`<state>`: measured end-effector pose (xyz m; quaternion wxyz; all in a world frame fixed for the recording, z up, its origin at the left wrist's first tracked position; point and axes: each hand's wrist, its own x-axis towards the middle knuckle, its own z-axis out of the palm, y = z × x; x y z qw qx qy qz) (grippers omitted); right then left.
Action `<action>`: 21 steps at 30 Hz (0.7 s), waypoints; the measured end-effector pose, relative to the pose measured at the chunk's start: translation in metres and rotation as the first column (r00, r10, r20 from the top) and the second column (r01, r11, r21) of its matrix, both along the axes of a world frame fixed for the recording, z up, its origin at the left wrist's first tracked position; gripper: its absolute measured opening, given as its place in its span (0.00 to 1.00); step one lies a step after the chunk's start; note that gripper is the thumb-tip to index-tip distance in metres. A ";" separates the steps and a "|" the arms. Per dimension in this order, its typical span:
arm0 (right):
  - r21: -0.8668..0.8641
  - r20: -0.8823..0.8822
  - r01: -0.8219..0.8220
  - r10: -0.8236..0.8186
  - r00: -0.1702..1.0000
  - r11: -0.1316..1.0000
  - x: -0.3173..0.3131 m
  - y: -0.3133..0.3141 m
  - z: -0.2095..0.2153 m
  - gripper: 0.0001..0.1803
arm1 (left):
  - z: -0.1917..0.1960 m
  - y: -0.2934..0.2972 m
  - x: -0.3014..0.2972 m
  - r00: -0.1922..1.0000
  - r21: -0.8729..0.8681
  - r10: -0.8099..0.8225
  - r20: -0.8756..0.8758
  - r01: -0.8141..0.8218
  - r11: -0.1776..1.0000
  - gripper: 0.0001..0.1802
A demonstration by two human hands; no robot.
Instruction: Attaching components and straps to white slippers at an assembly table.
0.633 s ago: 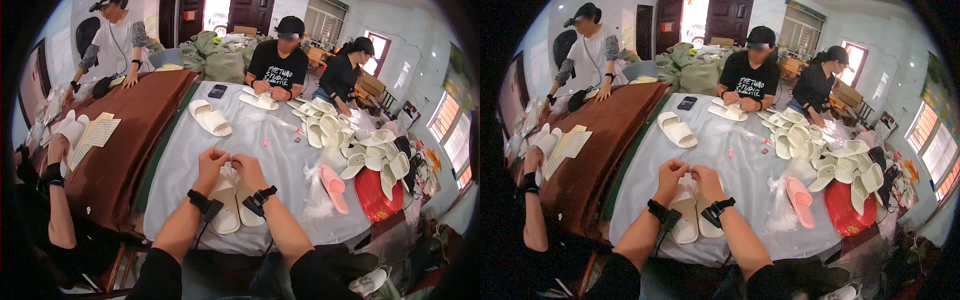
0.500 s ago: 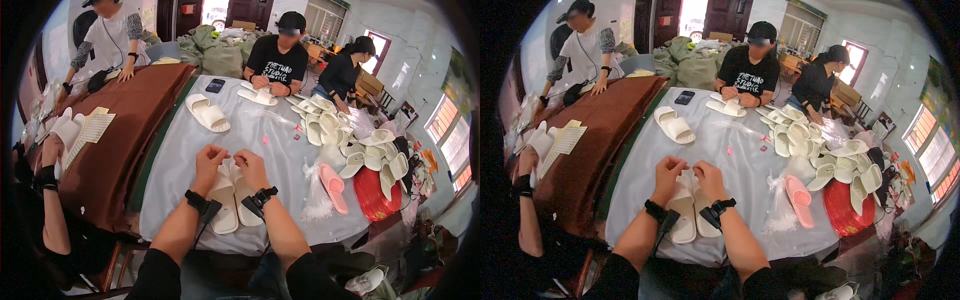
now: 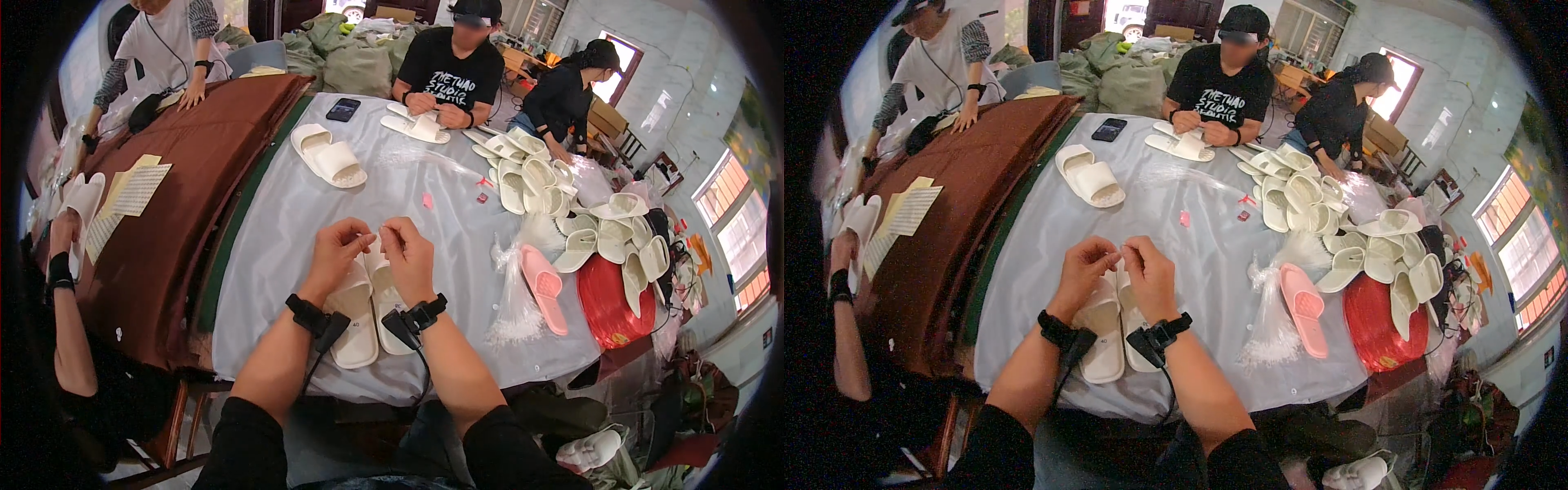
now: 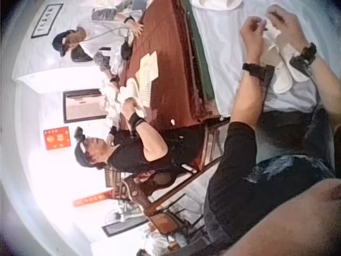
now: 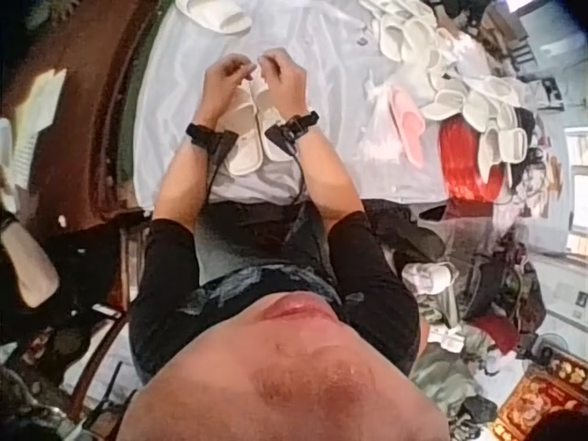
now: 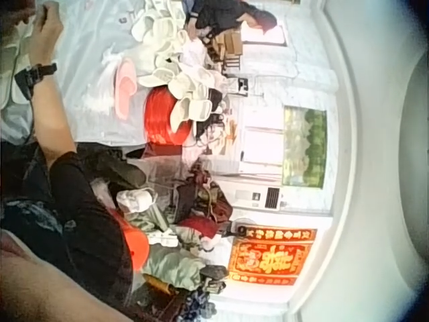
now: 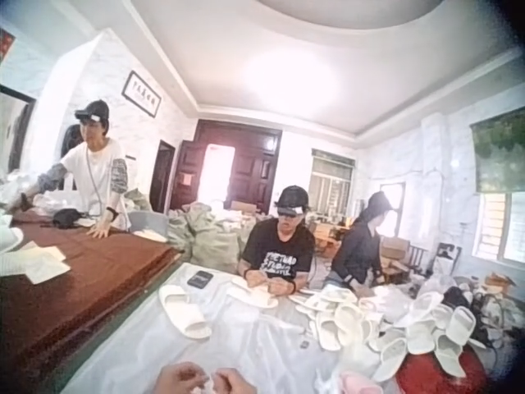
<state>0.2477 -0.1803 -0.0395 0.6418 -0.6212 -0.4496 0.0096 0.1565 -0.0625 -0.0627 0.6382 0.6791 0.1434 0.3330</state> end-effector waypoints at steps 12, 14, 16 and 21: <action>0.030 0.095 0.057 -0.060 0.994 0.998 -0.006 -0.003 0.004 0.03 | -0.002 0.006 -0.007 0.996 -0.016 -0.091 -0.007 0.091 0.996 0.06; 0.039 0.076 0.053 -0.056 0.996 0.998 -0.005 0.000 0.000 0.03 | -0.004 0.007 -0.006 0.990 -0.031 -0.132 0.045 0.133 0.991 0.07; 0.046 0.059 0.056 -0.058 0.997 0.997 -0.002 0.000 -0.004 0.03 | -0.001 0.005 -0.005 0.990 -0.025 -0.139 0.032 0.139 0.990 0.07; 0.001 0.052 0.051 -0.051 0.997 0.999 -0.002 0.001 -0.006 0.03 | -0.003 0.006 -0.007 0.991 -0.023 -0.134 0.011 0.134 0.991 0.07</action>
